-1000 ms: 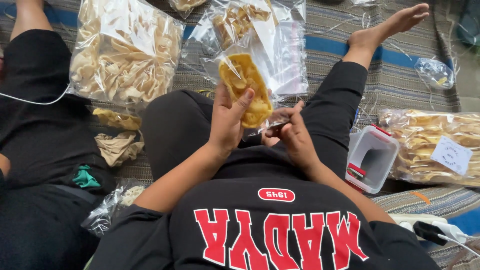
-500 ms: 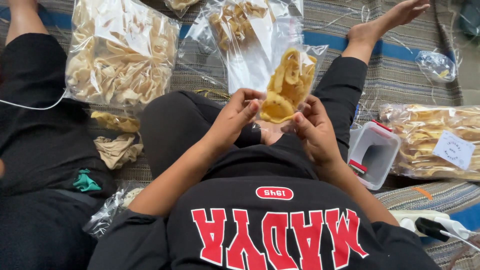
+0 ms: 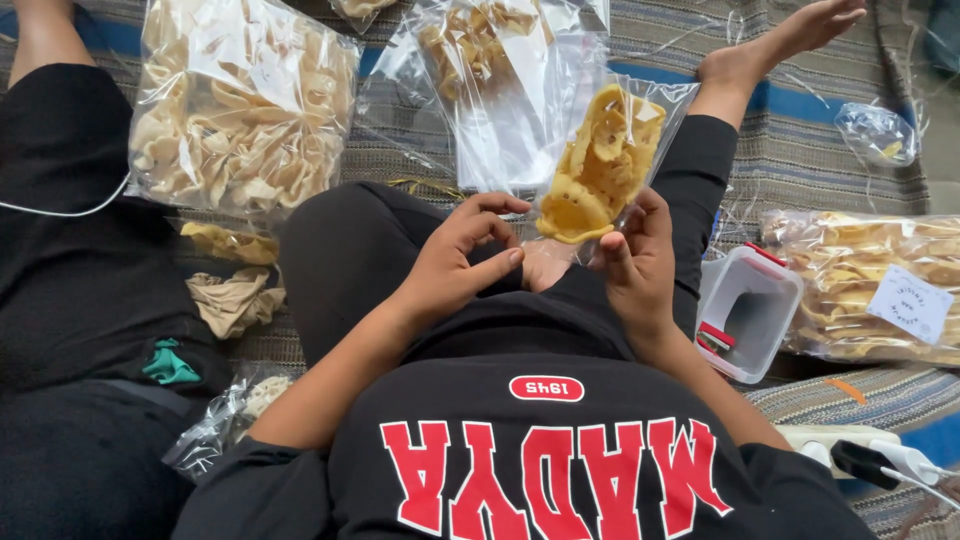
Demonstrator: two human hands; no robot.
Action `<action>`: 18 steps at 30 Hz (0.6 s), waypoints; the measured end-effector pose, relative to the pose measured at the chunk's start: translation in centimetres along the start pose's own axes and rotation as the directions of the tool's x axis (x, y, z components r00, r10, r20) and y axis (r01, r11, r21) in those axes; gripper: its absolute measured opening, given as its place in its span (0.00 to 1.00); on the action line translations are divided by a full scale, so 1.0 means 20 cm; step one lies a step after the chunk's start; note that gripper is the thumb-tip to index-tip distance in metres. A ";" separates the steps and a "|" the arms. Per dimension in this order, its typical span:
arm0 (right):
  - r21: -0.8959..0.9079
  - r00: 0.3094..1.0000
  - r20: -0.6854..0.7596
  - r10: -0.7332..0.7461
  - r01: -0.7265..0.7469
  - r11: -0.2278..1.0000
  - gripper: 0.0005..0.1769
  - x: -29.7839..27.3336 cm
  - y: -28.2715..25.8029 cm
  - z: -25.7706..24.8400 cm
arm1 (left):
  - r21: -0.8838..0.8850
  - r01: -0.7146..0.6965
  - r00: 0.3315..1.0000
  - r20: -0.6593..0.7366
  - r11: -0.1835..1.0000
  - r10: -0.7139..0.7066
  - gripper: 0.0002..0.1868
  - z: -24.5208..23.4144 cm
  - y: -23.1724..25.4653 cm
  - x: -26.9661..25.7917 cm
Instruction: Manually packing fried snacks into individual plastic bags while sitting on the floor.
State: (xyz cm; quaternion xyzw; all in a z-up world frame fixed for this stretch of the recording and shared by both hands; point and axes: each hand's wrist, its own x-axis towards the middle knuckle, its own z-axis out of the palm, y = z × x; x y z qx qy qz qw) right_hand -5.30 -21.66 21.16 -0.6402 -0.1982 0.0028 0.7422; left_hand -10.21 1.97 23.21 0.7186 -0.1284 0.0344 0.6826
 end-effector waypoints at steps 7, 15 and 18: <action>0.018 0.999 -0.043 0.013 -0.012 1.000 0.40 0.01 -0.01 0.01 | -0.033 -0.025 1.000 -0.005 0.999 0.025 0.06 0.00 -0.03 0.01; 0.006 0.998 -0.031 0.057 -0.057 0.998 0.41 0.01 0.01 -0.04 | -0.022 -0.121 0.992 -0.026 0.992 0.120 0.06 -0.01 -0.03 0.02; -0.024 0.999 -0.016 0.032 -0.032 0.999 0.42 0.01 0.03 -0.04 | -0.050 -0.111 0.994 -0.009 0.993 0.111 0.06 -0.03 -0.06 0.01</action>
